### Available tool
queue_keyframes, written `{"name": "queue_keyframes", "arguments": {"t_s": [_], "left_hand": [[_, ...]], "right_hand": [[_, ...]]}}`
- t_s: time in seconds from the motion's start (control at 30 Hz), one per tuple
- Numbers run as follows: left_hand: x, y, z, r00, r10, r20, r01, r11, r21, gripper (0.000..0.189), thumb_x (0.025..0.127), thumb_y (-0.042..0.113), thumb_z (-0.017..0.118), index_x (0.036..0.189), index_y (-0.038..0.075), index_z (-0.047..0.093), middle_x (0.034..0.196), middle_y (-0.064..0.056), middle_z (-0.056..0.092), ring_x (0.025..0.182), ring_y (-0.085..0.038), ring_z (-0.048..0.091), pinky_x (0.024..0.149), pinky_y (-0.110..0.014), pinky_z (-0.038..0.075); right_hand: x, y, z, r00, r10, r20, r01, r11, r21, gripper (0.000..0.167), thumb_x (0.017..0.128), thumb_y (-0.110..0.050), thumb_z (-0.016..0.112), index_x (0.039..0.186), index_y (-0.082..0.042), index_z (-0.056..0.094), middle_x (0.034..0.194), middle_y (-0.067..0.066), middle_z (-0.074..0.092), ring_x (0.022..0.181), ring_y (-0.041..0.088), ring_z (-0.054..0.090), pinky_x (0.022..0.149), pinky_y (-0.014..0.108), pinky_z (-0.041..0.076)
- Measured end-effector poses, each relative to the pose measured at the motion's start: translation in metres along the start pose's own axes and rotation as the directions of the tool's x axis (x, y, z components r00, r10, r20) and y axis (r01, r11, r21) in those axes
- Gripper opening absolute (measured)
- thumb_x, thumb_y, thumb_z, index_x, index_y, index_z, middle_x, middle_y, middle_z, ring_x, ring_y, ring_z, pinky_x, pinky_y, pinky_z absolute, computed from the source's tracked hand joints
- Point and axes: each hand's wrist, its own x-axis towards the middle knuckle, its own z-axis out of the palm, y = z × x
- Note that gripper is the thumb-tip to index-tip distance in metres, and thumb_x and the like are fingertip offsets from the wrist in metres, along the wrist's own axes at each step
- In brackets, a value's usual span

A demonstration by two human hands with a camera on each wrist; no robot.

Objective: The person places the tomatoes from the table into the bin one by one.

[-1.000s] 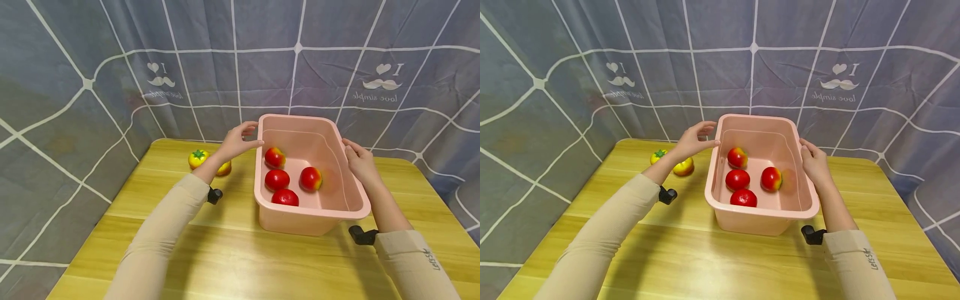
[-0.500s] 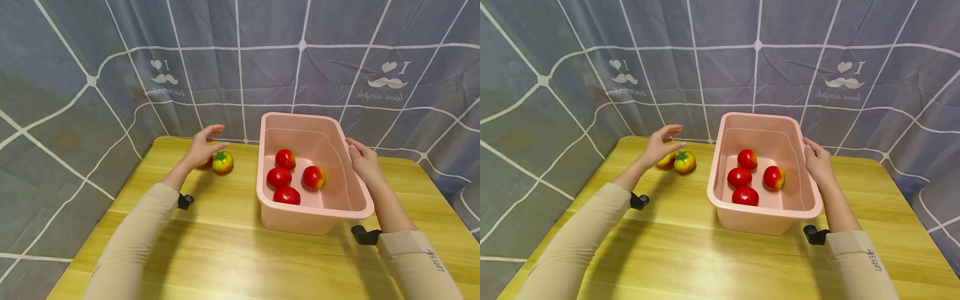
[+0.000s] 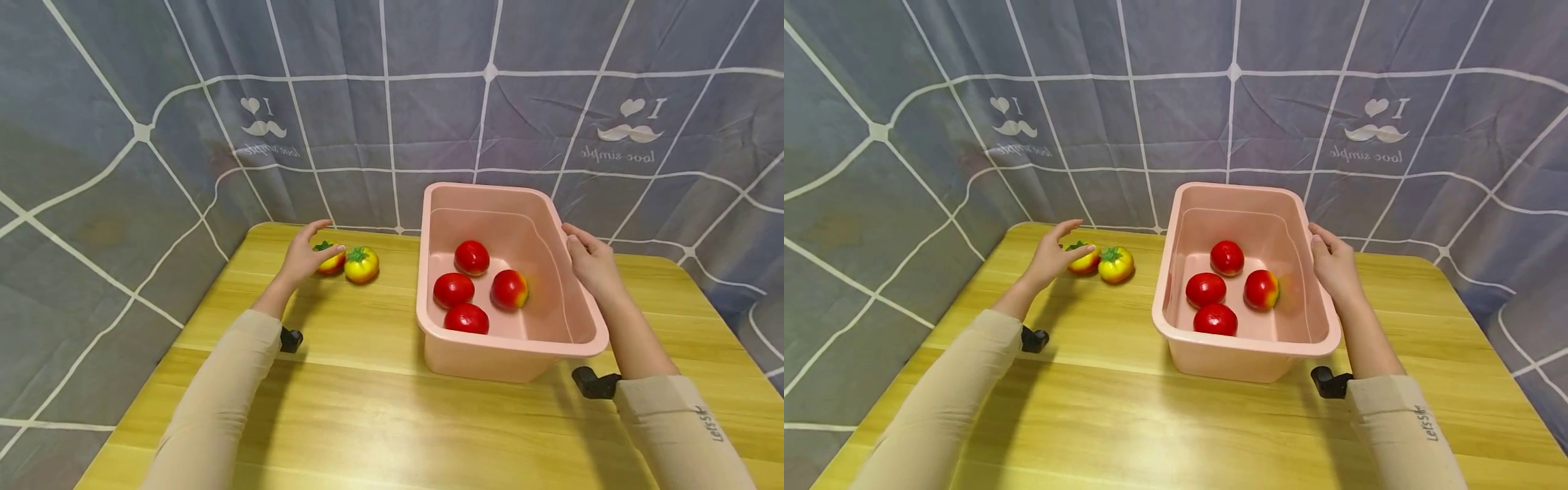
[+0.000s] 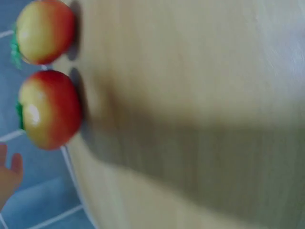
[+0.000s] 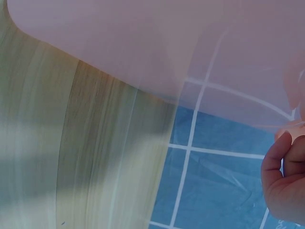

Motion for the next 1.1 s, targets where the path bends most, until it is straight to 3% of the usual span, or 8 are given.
{"name": "queue_keyframes", "arguments": {"t_s": [0.2,0.33,0.43,0.63,0.83,0.97,1.1], "left_hand": [[-0.001,-0.018,0.003,0.996,-0.082,-0.017,0.083,0.996,0.042,0.066,0.084,0.02,0.07,0.139,0.002,0.038,0.144,-0.021,0.032,0.134,-0.037,0.025,0.11,-0.048,0.019],[0.001,-0.03,0.008,0.996,-0.076,-0.039,0.078,0.996,0.044,0.064,0.083,0.017,0.071,0.137,0.0,0.041,0.141,-0.023,0.035,0.132,-0.038,0.028,0.11,-0.047,0.02],[0.003,-0.037,0.013,0.996,-0.07,-0.055,0.072,0.996,0.049,0.062,0.083,0.017,0.071,0.135,-0.001,0.043,0.139,-0.024,0.037,0.13,-0.038,0.031,0.109,-0.045,0.022],[0.005,-0.042,0.018,0.994,-0.098,-0.048,0.102,0.992,0.077,0.063,0.084,0.017,0.07,0.136,-0.004,0.041,0.14,-0.026,0.036,0.127,-0.039,0.033,0.108,-0.046,0.024],[0.005,-0.041,0.02,0.992,-0.118,-0.042,0.121,0.99,0.069,0.063,0.084,0.016,0.069,0.136,-0.005,0.039,0.138,-0.028,0.037,0.124,-0.041,0.036,0.106,-0.047,0.028],[0.003,-0.04,0.019,0.99,-0.134,-0.049,0.137,0.989,0.053,0.062,0.084,0.017,0.07,0.135,-0.005,0.041,0.135,-0.026,0.042,0.12,-0.04,0.041,0.104,-0.046,0.031],[0.002,-0.041,0.017,0.984,-0.163,-0.064,0.166,0.985,0.04,0.06,0.084,0.019,0.07,0.133,-0.004,0.044,0.132,-0.025,0.046,0.116,-0.038,0.045,0.101,-0.044,0.035]], "right_hand": [[0.001,0.001,0.002,1.0,-0.006,-0.002,0.006,1.0,0.001,0.052,0.1,-0.033,0.03,0.143,-0.005,0.033,0.14,0.022,0.038,0.123,0.035,0.041,0.077,0.006,0.041],[0.001,0.002,0.002,1.0,-0.003,0.002,0.003,1.0,0.012,0.052,0.101,-0.034,0.03,0.144,-0.005,0.033,0.141,0.022,0.038,0.122,0.033,0.043,0.077,0.006,0.041],[0.0,0.003,0.001,1.0,-0.009,-0.01,0.009,1.0,0.021,0.052,0.1,-0.034,0.03,0.143,-0.004,0.034,0.14,0.024,0.039,0.114,0.02,0.05,0.073,0.004,0.04],[0.001,0.005,0.001,1.0,-0.004,-0.009,0.004,1.0,0.025,0.052,0.1,-0.034,0.03,0.143,-0.005,0.033,0.14,0.023,0.038,0.116,0.021,0.049,0.074,0.004,0.04],[0.0,0.005,0.0,0.999,-0.016,-0.028,0.017,0.999,0.045,0.051,0.101,-0.032,0.032,0.142,-0.002,0.034,0.137,0.027,0.04,0.092,-0.007,0.048,0.071,0.004,0.04],[0.0,0.003,0.001,1.0,-0.012,-0.019,0.013,1.0,0.029,0.052,0.101,-0.033,0.031,0.142,-0.002,0.034,0.138,0.025,0.039,0.107,0.01,0.053,0.072,0.004,0.04],[0.0,0.002,0.002,1.0,-0.001,-0.01,0.001,1.0,0.014,0.052,0.101,-0.034,0.03,0.143,-0.004,0.033,0.14,0.023,0.038,0.12,0.029,0.046,0.072,0.003,0.04]]}}
